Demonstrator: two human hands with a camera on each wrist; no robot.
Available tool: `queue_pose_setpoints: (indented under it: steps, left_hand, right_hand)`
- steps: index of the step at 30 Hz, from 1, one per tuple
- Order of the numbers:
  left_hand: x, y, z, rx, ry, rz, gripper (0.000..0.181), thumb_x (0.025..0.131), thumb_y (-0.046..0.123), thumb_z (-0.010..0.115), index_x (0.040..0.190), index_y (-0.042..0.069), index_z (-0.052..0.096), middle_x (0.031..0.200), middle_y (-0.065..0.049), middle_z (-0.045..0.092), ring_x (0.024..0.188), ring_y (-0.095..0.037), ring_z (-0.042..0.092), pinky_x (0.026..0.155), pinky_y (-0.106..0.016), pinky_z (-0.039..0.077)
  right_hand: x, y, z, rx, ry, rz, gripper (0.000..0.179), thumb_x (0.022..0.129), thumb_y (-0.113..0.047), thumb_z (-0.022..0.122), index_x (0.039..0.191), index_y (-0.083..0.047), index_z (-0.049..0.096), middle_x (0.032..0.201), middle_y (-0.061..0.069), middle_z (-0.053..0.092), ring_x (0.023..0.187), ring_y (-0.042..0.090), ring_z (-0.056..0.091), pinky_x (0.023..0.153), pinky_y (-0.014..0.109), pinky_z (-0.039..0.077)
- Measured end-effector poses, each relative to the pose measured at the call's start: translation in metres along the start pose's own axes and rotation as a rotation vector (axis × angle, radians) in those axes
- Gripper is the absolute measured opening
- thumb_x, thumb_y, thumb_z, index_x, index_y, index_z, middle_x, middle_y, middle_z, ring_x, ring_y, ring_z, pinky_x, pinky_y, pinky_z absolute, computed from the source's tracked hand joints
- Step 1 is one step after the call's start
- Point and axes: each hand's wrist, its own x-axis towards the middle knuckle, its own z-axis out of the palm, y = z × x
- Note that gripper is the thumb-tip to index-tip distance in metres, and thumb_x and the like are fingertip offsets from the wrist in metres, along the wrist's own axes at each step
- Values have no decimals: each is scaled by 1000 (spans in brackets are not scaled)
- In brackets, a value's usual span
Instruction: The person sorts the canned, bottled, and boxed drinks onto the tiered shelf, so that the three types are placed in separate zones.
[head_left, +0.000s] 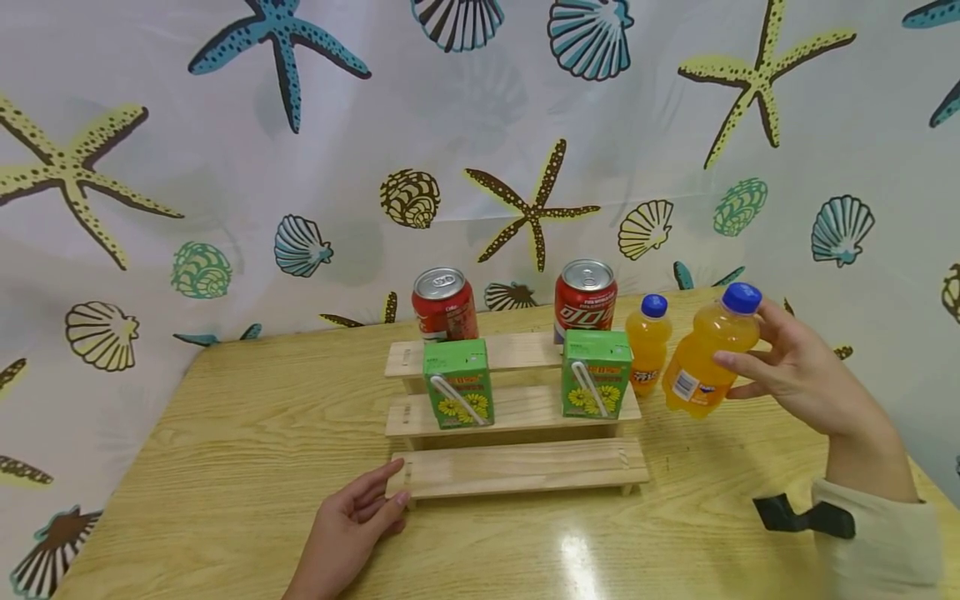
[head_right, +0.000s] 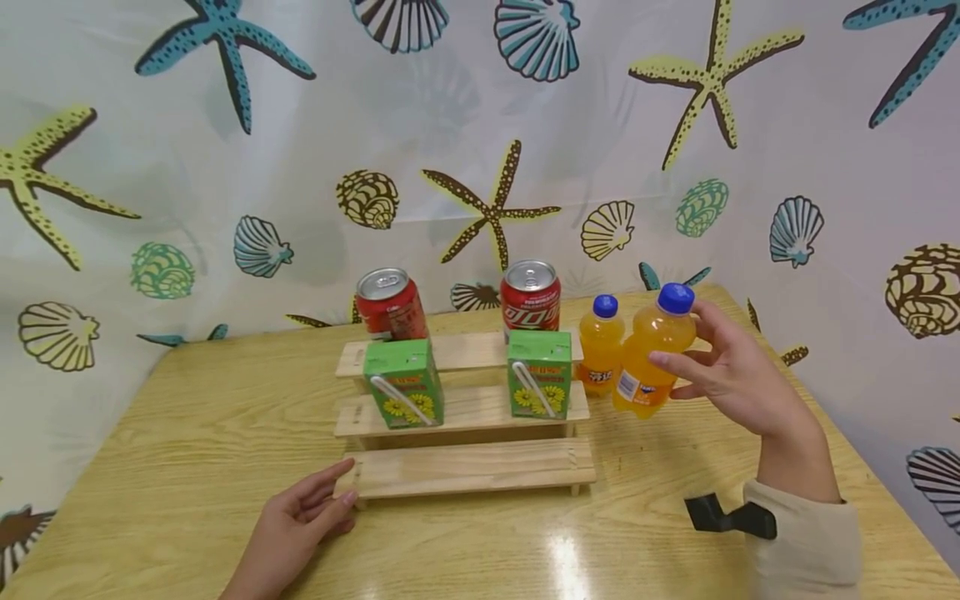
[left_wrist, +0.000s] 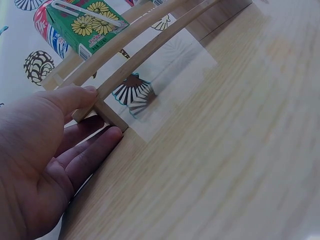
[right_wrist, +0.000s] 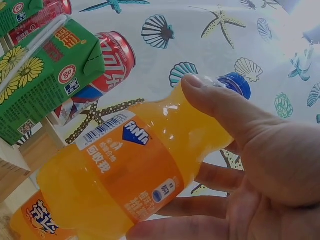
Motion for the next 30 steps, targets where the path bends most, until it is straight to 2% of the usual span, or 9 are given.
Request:
queue_pose_setpoints:
  steps: [9, 21, 30]
  left_hand:
    - [0, 0, 0, 5, 0, 4, 47, 92, 6, 71, 138, 12, 61, 122, -16, 70, 96, -17, 74, 76, -30, 65]
    - [2, -2, 0, 5, 2, -4, 47, 92, 6, 71, 137, 13, 61, 128, -16, 67, 98, -18, 74, 76, -30, 65]
    - [2, -2, 0, 7, 5, 3, 47, 92, 7, 72, 137, 13, 61, 127, -16, 68, 97, -17, 74, 76, -29, 65]
  right_hand:
    - [-3, -9, 1, -3, -14, -50, 58, 98, -2, 61, 150, -10, 37, 127, -6, 56, 103, 2, 68, 67, 39, 65]
    - [-6, -17, 3, -18, -37, -80, 59, 97, 2, 61, 150, -10, 38, 125, -4, 55, 99, 6, 71, 66, 38, 65]
    - [-7, -21, 4, -45, -32, -85, 58, 97, 1, 61, 150, -10, 39, 123, -7, 57, 96, 7, 72, 66, 37, 66]
